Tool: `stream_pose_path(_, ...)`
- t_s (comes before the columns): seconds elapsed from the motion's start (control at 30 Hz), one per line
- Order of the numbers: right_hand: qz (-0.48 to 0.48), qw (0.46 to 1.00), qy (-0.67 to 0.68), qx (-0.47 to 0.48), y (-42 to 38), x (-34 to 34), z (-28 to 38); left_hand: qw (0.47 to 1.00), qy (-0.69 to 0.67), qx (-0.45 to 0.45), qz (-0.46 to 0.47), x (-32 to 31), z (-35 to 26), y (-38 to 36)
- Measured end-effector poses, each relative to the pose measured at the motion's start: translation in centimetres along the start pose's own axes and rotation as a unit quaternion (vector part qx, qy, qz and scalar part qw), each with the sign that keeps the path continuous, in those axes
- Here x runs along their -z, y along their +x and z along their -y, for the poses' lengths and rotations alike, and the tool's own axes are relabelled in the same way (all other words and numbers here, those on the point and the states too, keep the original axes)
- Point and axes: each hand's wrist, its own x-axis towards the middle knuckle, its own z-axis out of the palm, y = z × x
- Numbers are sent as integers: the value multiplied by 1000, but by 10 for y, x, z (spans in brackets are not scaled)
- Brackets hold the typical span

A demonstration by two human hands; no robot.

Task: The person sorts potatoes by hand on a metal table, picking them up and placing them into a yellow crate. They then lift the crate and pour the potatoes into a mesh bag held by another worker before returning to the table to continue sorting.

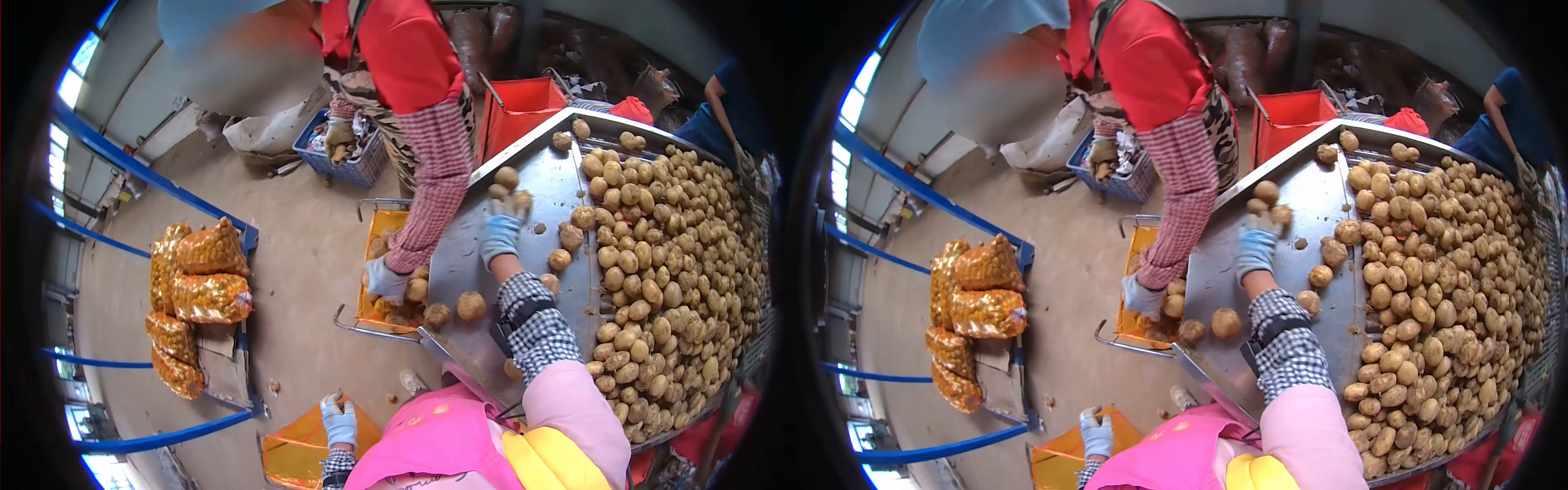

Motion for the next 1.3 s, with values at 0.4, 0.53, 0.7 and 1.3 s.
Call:
stream_pose_path(0.4,367,890,74,262,-94,148,31,999,-19,9,34,0,10,-12)
stream_pose_path(0.53,197,975,-9,98,-92,121,15,999,3,24,35,4,29,-20)
stream_pose_path(0.7,141,887,413,149,-99,101,136,999,4,18,31,5,42,-19)
stream_pose_path(1.3,96,980,139,-105,-20,2,95,973,78,208,-64,51,114,-142)
